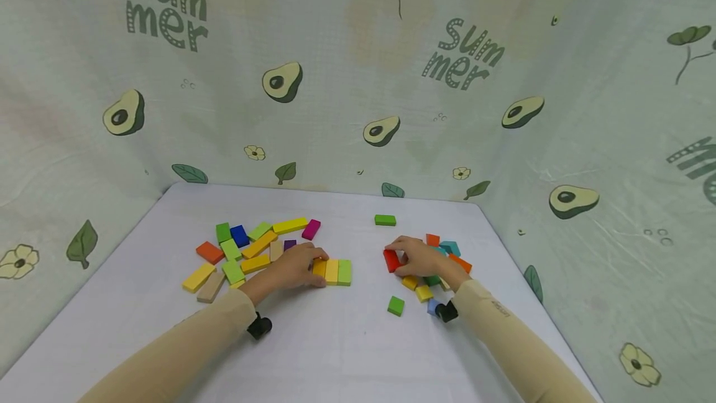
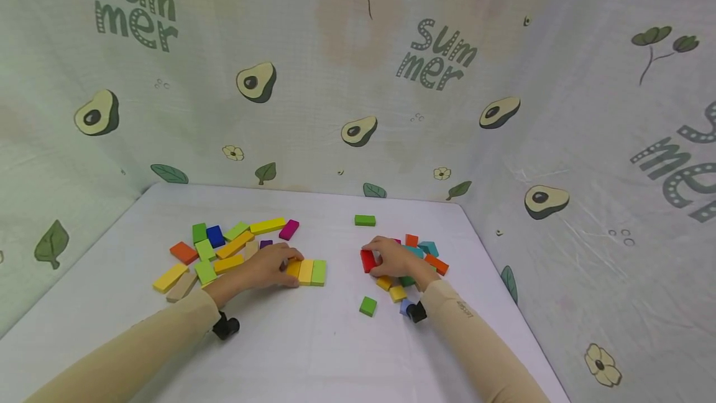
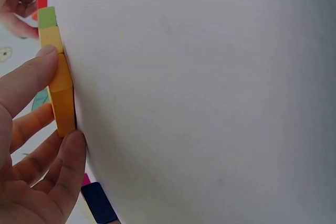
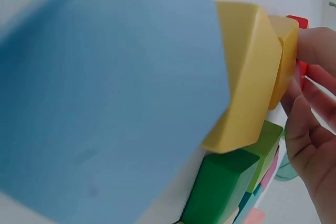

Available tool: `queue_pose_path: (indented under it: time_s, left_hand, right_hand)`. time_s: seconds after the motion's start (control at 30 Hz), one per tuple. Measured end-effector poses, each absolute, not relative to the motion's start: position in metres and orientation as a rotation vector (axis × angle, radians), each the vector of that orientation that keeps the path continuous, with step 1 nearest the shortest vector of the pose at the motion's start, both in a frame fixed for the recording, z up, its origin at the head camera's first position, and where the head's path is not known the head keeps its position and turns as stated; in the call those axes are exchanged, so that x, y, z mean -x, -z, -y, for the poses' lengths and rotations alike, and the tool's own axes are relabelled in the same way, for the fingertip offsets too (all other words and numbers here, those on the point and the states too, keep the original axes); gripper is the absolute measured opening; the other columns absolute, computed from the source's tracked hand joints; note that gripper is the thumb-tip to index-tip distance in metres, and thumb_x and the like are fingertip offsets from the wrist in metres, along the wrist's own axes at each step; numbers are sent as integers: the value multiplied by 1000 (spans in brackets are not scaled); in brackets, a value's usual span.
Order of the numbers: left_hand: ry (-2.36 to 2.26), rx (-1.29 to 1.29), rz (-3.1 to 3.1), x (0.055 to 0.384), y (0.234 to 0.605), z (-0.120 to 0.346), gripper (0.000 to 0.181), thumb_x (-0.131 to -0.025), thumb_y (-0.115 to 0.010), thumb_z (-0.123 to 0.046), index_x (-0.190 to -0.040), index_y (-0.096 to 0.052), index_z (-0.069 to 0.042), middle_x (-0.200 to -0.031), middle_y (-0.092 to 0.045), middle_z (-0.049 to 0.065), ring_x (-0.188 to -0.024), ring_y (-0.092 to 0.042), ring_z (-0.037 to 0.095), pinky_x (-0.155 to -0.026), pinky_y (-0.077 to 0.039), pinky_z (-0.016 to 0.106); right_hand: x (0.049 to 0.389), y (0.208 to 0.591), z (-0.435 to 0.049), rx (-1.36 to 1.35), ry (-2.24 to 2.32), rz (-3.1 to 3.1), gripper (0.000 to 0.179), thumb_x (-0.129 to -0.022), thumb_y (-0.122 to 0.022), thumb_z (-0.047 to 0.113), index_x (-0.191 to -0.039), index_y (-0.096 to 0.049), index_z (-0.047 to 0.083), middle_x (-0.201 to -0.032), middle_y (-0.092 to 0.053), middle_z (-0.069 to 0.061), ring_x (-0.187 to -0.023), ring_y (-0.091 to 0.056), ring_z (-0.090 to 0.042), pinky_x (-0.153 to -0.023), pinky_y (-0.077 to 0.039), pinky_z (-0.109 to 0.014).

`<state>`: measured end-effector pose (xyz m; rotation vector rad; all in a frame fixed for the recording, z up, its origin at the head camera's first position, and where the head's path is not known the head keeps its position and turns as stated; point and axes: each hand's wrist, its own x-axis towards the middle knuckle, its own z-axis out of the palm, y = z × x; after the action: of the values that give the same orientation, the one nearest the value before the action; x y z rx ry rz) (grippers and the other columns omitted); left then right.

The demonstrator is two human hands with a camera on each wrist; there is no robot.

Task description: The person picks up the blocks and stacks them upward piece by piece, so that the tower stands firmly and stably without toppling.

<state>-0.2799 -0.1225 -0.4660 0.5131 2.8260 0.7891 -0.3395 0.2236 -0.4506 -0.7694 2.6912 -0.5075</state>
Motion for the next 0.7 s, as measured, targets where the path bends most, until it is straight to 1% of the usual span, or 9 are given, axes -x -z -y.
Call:
queue_pose_path:
  time_s: [0.13,0.2,0.3,0.43,0.7]
  left_hand:
    - [-802,-514,-2815,279,465,122,52,-88,-90,-31,-134,-71,-20,-134,-65,7,-117,-61,23,-108,-55,45]
    - [-801,-515,-2815,278,464,122,52,-88,-89,-31,-135,-71,-19,-134,-65,7,-118,-61,23,-108,-55,45]
    - [-801,-521,-2817,278,464,122,52,-88,-89,-31,-135,-71,-19,-134,-65,7,-119,-61,23,-108,-55,45]
    - [-802,-530,-2821,278,464,122,52,-88,-89,-31,-134,-71,-19,-133,-66,7,-118,-61,23,-108,-55,45]
    - [-777,-538,-2841,280,467,123,52,-87,-90,-32,-134,-71,-20,-131,-67,6,-115,-61,21,-106,-56,44]
  right_hand:
    - [337,451,-219,756,533,-2710,57,-93,-85,21,-145,-65,14,-129,-59,-2,-95,-57,-16,-77,-54,-28]
    - [335,451,-215,791,549,-2715,56,-92,-86,22,-144,-65,13,-125,-59,-1,-95,-57,-16,-78,-54,-27]
    - [327,448,-205,844,603,-2711,57,-91,-86,22,-142,-65,9,-124,-60,-2,-95,-59,-17,-80,-56,-29]
    - [312,444,-185,858,666,-2690,56,-91,-86,19,-141,-65,8,-123,-61,-3,-97,-61,-18,-82,-58,-30]
    - [293,449,-157,851,690,-2693,54,-91,-84,16,-140,-65,4,-116,-60,-6,-91,-58,-17,-77,-55,-28]
